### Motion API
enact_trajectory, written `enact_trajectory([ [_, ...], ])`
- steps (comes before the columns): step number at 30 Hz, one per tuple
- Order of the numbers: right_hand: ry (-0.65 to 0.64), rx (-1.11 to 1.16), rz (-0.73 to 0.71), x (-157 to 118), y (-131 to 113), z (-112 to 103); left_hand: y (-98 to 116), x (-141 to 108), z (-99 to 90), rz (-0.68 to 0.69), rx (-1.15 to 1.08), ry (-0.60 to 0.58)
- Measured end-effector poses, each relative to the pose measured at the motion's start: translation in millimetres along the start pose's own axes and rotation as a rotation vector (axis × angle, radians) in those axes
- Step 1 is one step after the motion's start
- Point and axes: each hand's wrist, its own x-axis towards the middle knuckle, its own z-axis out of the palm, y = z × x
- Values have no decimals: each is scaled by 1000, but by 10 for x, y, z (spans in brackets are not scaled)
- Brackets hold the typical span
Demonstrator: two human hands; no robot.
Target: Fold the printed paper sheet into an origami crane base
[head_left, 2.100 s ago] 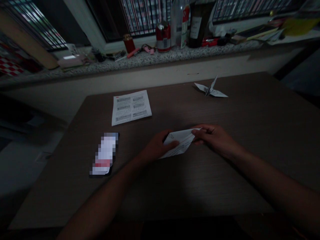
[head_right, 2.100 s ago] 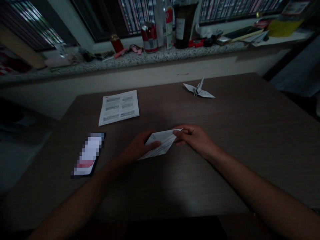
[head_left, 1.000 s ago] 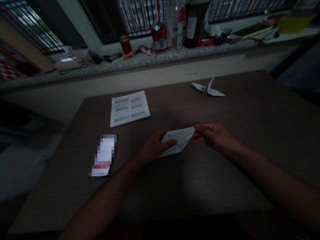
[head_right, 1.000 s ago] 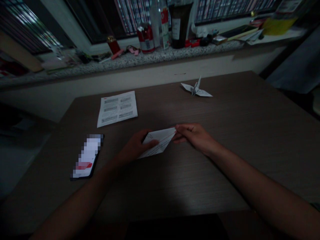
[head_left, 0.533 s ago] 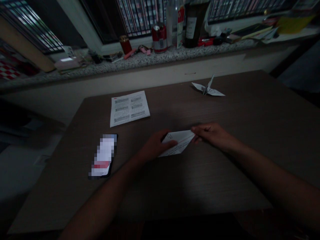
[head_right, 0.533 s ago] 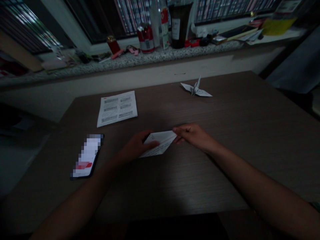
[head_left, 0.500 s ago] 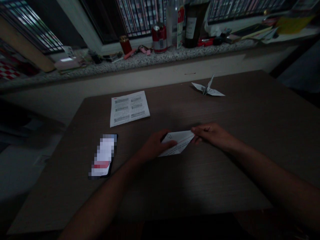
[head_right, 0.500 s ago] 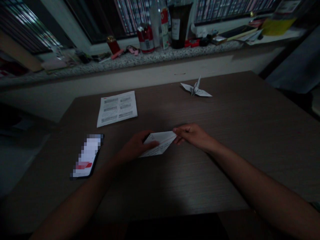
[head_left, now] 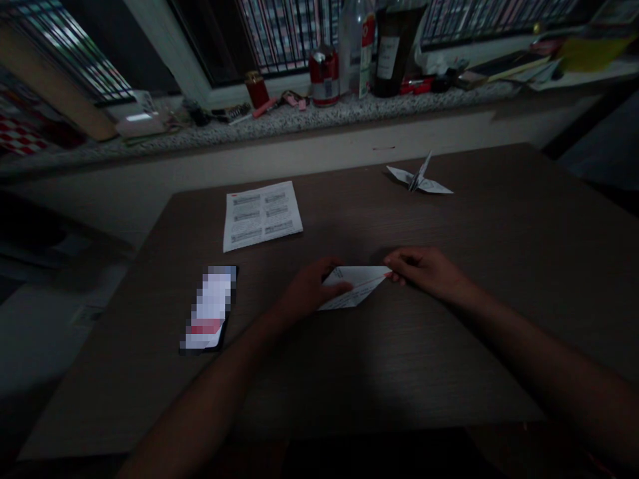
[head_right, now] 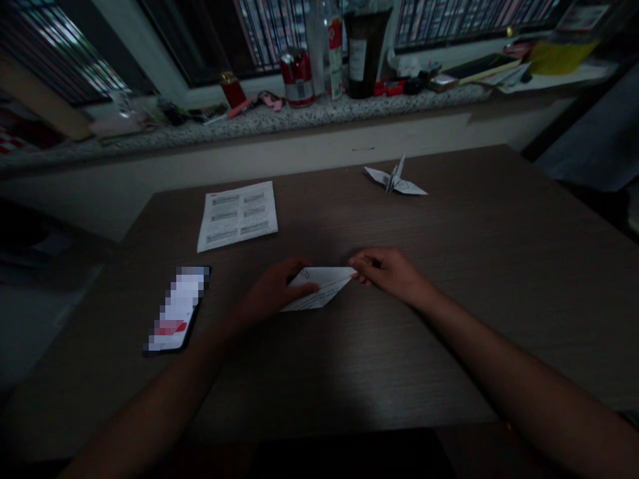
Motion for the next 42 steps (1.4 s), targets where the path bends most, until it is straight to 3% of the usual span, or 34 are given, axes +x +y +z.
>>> enact_trajectory([
  [5, 75, -197, -79, -14, 57, -12, 18, -5, 44, 28, 107, 11],
  [10, 59, -395, -159, 14, 125, -54, 3, -10, 118, 254, 424, 179],
  [15, 35, -466, -229, 9, 156, -70, 13, -152, 196, 401, 729, 59],
  [22, 8, -605, -359, 1, 202, -83, -74, -425, 263, 472, 780, -1],
  [26, 3, -815, -435, -71, 117, -34, -127, -454, 277, 472, 794, -16],
  [33, 25, -1020, -588, -208, -184, 416, -135, -421, 333, 487, 742, 19],
  [37, -37, -1049, -588, -171, -122, 633, -108, -417, 321, 465, 734, 11],
  [42, -89, -1043, -530, -156, 1, 642, -156, -409, 312, 491, 729, 24],
])
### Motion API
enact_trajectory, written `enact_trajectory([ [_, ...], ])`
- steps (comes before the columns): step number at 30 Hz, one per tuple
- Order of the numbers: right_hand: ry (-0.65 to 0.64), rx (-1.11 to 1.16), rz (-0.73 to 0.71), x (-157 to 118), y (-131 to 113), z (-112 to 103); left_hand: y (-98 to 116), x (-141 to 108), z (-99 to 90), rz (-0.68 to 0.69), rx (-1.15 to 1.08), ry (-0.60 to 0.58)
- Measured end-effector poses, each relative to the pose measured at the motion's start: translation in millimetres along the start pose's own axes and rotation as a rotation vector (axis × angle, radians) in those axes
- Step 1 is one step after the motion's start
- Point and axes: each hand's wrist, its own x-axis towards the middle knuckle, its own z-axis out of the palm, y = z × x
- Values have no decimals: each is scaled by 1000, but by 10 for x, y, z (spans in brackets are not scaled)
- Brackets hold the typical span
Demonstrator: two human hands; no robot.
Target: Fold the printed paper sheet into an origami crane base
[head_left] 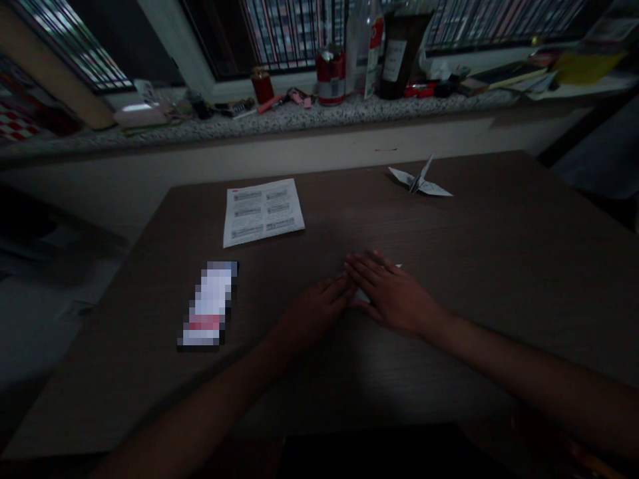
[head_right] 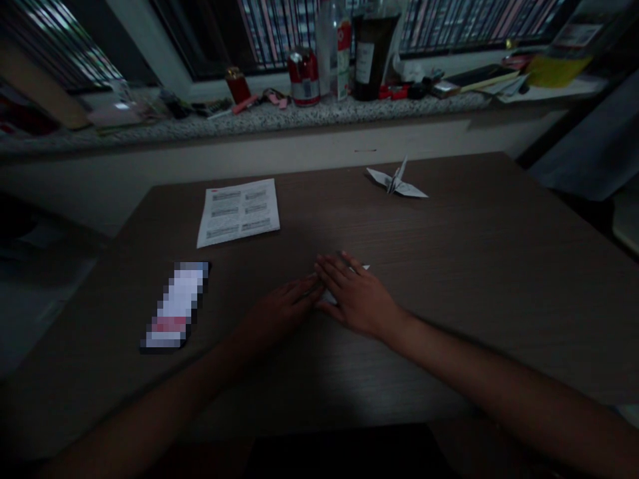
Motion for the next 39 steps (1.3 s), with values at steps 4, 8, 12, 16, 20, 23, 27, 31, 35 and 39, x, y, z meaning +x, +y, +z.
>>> enact_trajectory([
  [4, -39, 59, -3, -57, 62, 33, -44, -12, 74, 39, 26, 55],
  [8, -46, 102, -7, -76, 101, 73, -52, -12, 114, 41, 23, 101],
  [12, -55, 119, -13, -78, 128, 88, -37, -15, 96, 17, 12, 98],
  [16, -55, 107, 2, -137, 216, 77, -31, -23, 69, 19, 25, 71],
  [20, -45, 75, 43, -276, 369, 23, -26, -27, 58, 7, 23, 47],
  [23, -45, 31, 85, -382, 457, -20, -22, -29, 66, 2, 22, 41],
  [27, -29, -18, 151, -445, 493, -65, -35, -32, 85, 9, 44, 24],
  [31, 44, -67, 166, -385, 416, -171, -57, -11, 66, 25, 44, 6],
  [35, 122, -87, 114, -243, 225, -255, -41, 39, 31, 8, 16, -13],
  [39, 85, -7, 74, -117, 83, -137, -14, 75, 33, -19, -15, -21],
])
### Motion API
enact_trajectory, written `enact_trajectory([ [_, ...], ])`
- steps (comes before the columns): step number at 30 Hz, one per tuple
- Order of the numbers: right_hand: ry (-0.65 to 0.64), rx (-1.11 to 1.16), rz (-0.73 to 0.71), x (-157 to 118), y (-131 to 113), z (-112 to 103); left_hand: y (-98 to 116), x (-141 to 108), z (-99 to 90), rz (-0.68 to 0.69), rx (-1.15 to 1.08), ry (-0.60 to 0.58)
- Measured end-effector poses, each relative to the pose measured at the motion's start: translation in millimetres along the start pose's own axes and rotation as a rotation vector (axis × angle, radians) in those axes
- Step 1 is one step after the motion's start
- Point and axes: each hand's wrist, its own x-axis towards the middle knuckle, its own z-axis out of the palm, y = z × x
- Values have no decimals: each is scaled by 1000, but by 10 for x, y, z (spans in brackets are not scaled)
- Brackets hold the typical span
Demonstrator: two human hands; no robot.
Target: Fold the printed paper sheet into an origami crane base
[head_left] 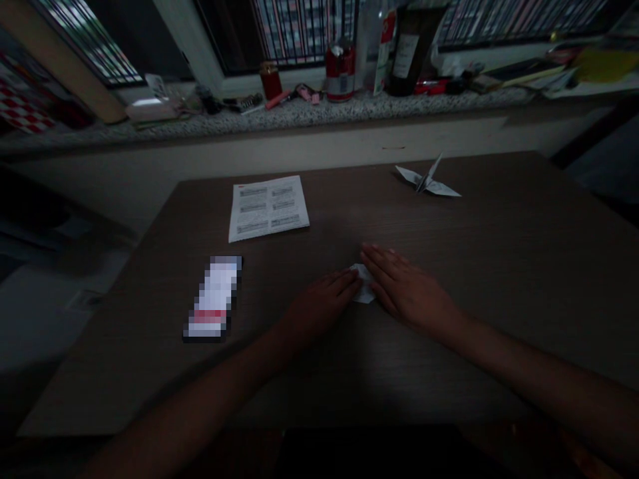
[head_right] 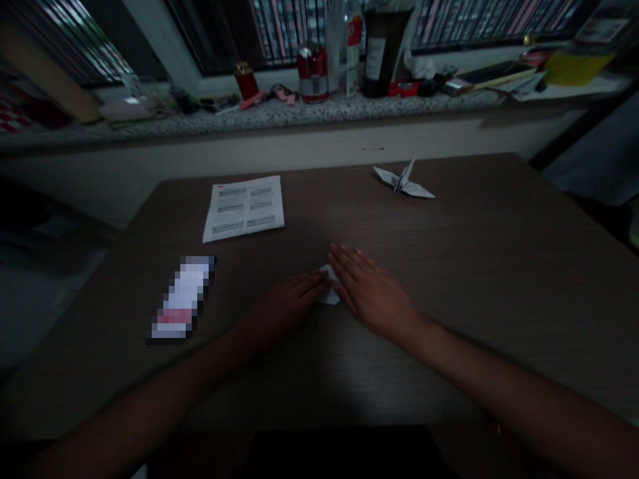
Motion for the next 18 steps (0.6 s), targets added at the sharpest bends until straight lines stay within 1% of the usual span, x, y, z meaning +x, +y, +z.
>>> enact_trajectory([
  [3, -48, 70, 3, 25, -8, 150, 5, 4, 10, -14, -27, -15],
  [6, -84, 99, 6, 17, 22, 233, 15, -3, 32, -60, -61, -28],
  [9, -110, 100, 11, 9, 32, 241, 54, -3, 75, -140, -86, -14],
  [11, -116, 100, 19, 9, 25, 236, 104, 3, 106, -180, -79, 18],
  [13, -114, 102, 25, 9, 17, 240, 166, 10, 128, -157, -61, 34],
  [14, -111, 104, 26, 9, 16, 246, 197, 12, 134, -136, -49, 18],
  [18, -91, 118, 24, 5, 24, 273, 278, 5, 137, -165, -9, 9],
])
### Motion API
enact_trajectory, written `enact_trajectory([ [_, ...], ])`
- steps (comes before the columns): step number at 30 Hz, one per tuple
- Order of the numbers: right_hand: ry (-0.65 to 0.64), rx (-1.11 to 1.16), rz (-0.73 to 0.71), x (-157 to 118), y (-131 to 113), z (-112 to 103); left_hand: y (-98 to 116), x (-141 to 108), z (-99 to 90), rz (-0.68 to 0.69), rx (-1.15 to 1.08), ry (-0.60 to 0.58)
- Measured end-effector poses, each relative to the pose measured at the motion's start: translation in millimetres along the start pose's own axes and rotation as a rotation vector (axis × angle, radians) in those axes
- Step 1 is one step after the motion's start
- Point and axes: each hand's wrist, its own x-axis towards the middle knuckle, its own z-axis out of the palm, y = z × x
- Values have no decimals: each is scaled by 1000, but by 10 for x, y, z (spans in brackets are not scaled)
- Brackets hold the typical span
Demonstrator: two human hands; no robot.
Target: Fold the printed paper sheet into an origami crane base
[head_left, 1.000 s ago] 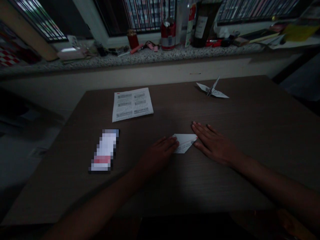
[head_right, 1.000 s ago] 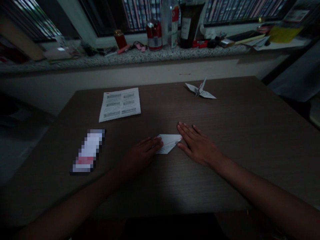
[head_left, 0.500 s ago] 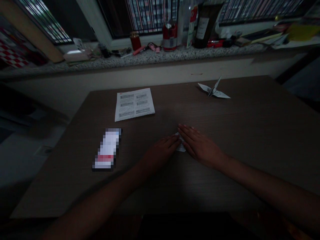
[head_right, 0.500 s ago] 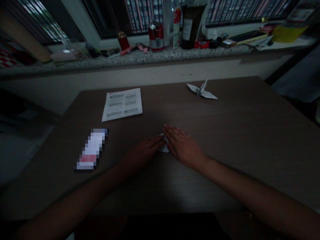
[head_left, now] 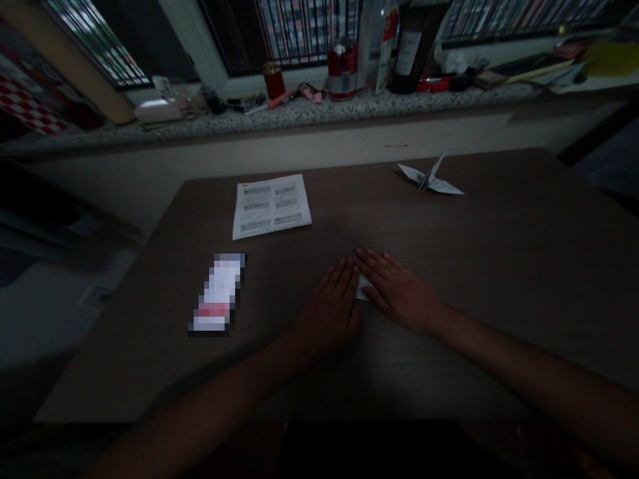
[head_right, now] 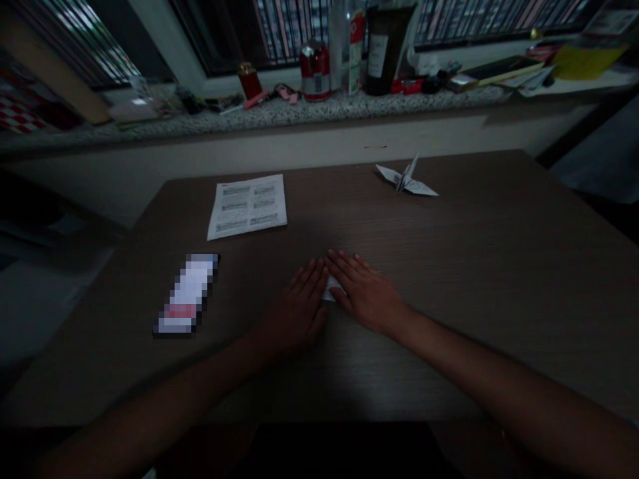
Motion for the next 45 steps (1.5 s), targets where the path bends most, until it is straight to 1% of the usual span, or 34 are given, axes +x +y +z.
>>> enact_trajectory([
  [3, 0, 2, -5, -2, 5, 1, -9, -11, -17, -6, 7, -10],
  [8, -20, -27, -3, 0, -2, -15, -90, -68, -70, 4, 16, -48],
  [15, 15, -20, -15, -21, 24, 12, -255, -327, -142, 23, 49, -40],
  [17, 11, -9, -20, -19, 28, 15, -289, -394, -155, 10, 62, -43],
  [21, -5, -10, -21, -11, 34, 6, -313, -456, -160, 0, 89, -31],
  [24, 1, -20, 18, -59, 99, -23, -314, -457, -154, -5, 89, -21],
  [30, 3, -52, 122, -283, 346, -147, -310, -442, -169, 2, 77, -21],
  [33, -3, -62, 139, -339, 392, -173, -302, -435, -194, -5, 79, -26],
  [38, 17, -55, 117, -330, 388, -182, -329, -402, -252, 10, 53, -15],
  [41, 54, -47, 93, -283, 340, -262, -355, -352, -291, 13, 37, -8],
  [45, 109, -109, -43, -194, 226, -430, -363, -259, -349, -2, 25, 37],
])
